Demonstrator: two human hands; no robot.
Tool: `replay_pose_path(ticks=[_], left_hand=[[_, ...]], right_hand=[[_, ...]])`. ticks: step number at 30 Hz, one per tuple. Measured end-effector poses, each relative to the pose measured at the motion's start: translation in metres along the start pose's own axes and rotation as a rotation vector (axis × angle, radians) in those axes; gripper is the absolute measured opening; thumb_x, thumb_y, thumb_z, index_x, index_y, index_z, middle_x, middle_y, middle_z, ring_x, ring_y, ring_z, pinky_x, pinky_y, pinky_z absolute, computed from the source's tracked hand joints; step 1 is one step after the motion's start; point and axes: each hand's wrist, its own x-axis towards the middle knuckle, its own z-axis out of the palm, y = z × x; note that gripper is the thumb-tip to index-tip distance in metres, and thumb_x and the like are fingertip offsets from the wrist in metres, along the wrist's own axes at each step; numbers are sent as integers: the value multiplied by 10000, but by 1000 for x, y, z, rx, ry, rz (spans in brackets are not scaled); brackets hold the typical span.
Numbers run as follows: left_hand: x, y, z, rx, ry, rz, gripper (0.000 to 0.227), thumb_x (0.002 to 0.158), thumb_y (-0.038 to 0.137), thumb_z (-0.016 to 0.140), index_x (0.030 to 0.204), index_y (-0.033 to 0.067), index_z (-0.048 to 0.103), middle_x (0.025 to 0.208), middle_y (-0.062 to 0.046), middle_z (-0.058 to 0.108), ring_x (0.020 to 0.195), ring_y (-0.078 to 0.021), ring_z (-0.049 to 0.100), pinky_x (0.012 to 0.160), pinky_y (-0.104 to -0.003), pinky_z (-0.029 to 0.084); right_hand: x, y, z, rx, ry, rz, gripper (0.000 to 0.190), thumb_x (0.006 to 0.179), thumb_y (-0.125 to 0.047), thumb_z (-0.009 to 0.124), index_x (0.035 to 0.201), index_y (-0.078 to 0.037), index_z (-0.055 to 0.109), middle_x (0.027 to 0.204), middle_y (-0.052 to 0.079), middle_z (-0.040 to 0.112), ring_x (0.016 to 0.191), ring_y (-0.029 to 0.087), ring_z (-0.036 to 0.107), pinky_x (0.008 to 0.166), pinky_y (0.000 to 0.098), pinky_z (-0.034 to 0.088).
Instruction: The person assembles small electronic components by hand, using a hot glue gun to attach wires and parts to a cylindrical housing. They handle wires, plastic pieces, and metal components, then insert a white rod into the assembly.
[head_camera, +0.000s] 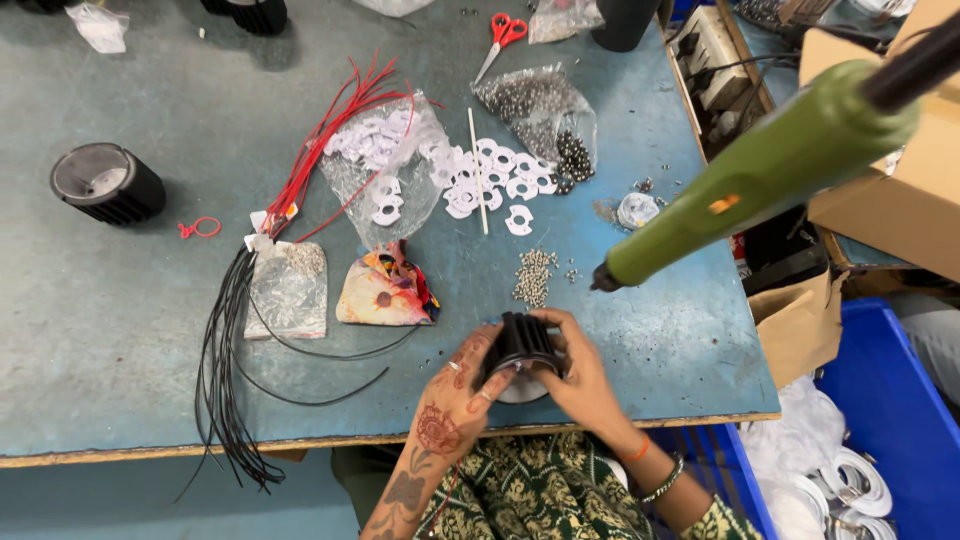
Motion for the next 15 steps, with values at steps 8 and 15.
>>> replay_pose_path(ticks=[8,15], left_hand=[[-16,35,8,-470,366,177,616,868,6,590,1456,10,407,1438,-240,528,1327,-376,564,1109,-411,465],[-12,28,12,-345,372,-54,560,883,46,590,1434,25,496,1224,-210,723,1167,-287,730,919,-359,598]], right_hand=[[-4,16,14,179,121,-26,530,880,-11,720,1356,-26,487,1236,80,589,1101,144,652,882,275,537],[-4,11,13,185,0,-25,576,870,-82,741,1366,-33,451,1275,74,528,1120,164,616,888,324,533]])
